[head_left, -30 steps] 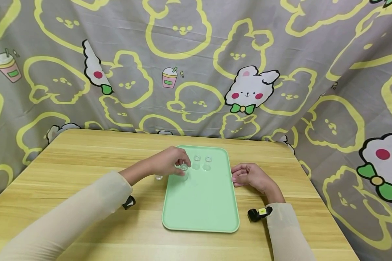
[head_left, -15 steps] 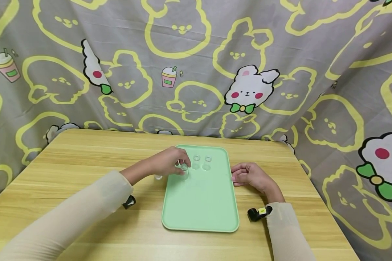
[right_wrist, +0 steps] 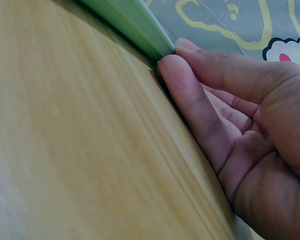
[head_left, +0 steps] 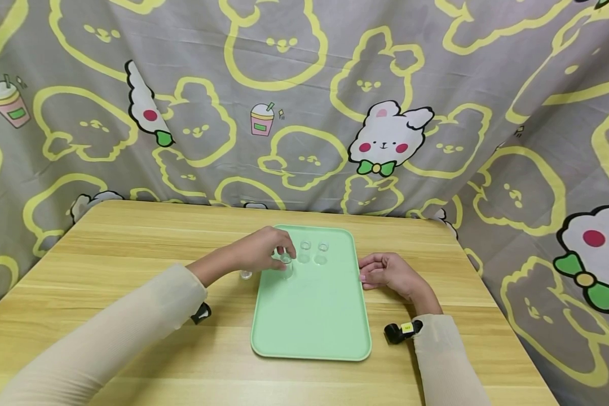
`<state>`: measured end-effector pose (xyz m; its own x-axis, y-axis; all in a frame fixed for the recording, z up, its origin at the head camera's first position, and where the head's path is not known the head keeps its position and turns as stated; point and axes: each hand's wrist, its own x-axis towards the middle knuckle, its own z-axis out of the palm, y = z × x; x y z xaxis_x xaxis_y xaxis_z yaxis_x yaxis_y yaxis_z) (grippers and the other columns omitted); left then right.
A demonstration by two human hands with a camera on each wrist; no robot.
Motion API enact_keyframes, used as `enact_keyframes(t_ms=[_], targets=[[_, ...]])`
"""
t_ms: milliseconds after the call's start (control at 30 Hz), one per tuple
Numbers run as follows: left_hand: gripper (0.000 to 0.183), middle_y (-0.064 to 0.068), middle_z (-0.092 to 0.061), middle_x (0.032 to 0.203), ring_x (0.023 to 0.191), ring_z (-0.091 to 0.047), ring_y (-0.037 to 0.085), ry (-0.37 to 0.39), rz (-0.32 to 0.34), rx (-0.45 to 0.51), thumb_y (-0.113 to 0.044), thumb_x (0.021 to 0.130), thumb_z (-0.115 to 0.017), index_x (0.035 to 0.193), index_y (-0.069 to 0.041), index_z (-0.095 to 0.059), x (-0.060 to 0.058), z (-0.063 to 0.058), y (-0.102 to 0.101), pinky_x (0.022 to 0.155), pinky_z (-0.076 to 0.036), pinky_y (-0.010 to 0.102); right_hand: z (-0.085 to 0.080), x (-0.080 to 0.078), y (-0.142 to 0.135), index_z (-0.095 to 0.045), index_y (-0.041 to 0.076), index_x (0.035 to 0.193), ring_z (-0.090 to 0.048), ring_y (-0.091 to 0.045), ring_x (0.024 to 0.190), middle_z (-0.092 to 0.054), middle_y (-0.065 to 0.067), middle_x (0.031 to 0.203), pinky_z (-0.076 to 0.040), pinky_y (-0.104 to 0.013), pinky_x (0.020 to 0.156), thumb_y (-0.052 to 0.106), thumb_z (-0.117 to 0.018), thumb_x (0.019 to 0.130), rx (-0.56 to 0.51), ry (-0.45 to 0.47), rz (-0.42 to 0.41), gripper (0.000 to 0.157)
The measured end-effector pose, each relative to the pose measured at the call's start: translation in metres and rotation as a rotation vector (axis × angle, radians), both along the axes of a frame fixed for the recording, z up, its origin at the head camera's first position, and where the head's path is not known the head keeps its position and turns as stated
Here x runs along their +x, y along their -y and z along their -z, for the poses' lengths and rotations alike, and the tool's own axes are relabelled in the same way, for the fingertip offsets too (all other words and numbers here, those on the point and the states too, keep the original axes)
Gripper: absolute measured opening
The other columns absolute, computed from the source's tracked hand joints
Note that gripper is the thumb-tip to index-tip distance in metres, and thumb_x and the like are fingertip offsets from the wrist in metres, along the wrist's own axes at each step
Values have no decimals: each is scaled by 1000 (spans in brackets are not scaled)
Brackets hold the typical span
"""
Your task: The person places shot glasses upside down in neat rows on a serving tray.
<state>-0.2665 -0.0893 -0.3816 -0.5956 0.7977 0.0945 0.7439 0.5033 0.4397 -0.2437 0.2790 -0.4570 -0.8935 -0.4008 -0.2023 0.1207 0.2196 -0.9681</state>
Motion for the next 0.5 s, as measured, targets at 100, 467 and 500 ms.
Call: enact_keyframes(t_ms=[100, 467, 500], targets=[[24, -1, -70, 104, 93, -65, 15, 1, 0, 1, -6, 84, -84, 107, -5, -77, 0, 0, 0, 82, -55, 28, 1, 0, 0, -54, -16, 128, -73, -23, 93, -70, -17, 101, -61, -42, 84, -8, -66, 94, -1, 3, 0, 37], [26, -1, -70, 108, 94, -67, 17, -4, 9, 17, -9, 85, -85, 109, -8, -76, -4, -4, 6, 81, -56, 30, 1, 0, 0, -55, -16, 128, -73, -23, 93, -70, -17, 101, -61, -42, 84, -7, -66, 94, 2, -1, 2, 37], [26, -1, -70, 108, 95, -67, 19, -6, 3, 23, -10, 85, -85, 109, -8, -76, -4, -6, 8, 81, -56, 30, 1, 0, 0, -55, -16, 128, -73, -23, 93, -70, -17, 101, -61, -42, 84, -8, -66, 94, 2, -1, 3, 37]])
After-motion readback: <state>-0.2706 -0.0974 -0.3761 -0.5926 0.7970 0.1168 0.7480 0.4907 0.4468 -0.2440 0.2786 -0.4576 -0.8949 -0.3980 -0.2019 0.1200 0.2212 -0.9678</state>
